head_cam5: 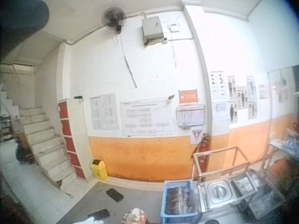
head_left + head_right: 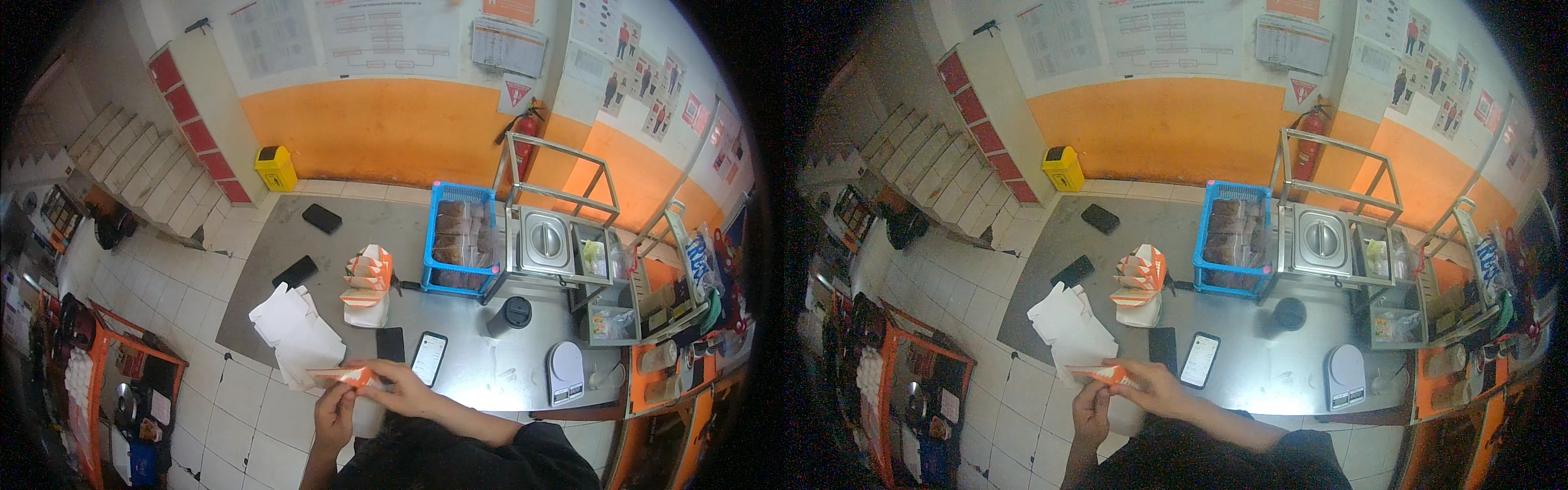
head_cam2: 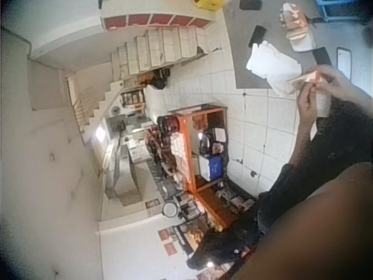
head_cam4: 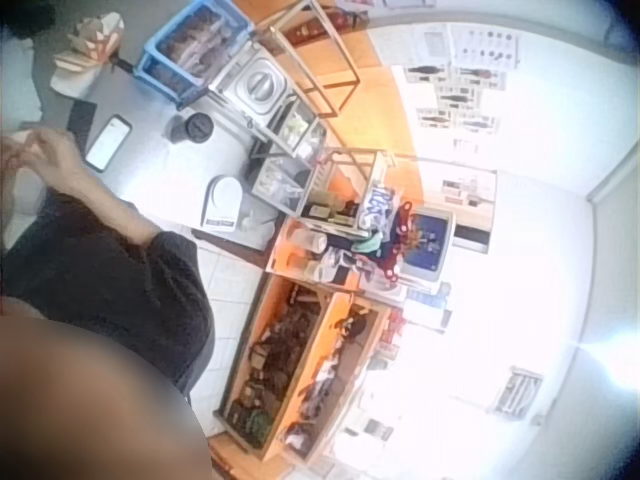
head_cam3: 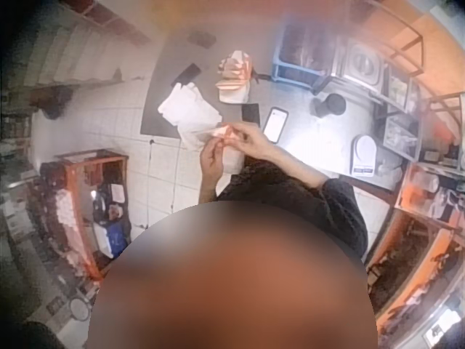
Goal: The person folds flat paper food containers into shape, places a receipt inside one, and stacks the finished containers on a stainless steel counter. The person also handles a plastic bag and a small green item during the process.
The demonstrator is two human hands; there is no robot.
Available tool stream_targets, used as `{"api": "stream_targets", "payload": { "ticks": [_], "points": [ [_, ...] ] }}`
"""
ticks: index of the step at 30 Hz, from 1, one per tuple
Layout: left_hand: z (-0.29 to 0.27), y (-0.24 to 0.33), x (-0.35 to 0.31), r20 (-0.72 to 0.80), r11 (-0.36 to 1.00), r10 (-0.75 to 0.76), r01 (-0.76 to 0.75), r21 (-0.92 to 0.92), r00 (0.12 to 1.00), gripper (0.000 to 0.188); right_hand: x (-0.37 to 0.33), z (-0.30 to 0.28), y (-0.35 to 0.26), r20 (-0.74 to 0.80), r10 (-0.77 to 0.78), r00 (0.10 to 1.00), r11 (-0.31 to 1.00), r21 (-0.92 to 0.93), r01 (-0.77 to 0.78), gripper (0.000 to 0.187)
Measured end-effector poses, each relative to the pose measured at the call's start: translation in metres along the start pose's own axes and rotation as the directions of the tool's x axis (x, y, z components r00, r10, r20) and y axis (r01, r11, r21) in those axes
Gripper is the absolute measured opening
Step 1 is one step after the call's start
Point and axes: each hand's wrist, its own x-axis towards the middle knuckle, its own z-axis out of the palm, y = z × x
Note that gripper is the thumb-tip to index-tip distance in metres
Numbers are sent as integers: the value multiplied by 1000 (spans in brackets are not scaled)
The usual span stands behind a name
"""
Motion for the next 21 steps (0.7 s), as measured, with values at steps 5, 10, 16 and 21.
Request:
{"api": "stream_targets", "payload": {
  "ticks": [5, 10, 16, 21],
  "points": [
    [-1, 11, 4, -332, 972, -131, 54, -231, 934, 21, -4, -14, 8, -156, -21, 988, 975, -220, -14, 17],
    [-17, 1, 10, -98, 986, -36, 19, -164, 995, 20, -8, -14, 8, 72, -9, 997, 996, -93, 15, 18],
    [-18, -8, 4, -4, 933, -156, 146, -328, 988, 20, -12, -13, 8, 39, -59, 998, 989, -130, 63, 22],
    [-14, -7, -9, 79, 939, -320, 327, -107, 944, 21, -21, -14, 8, -49, -66, 997, 992, -112, 60, 25]
  ]
}}
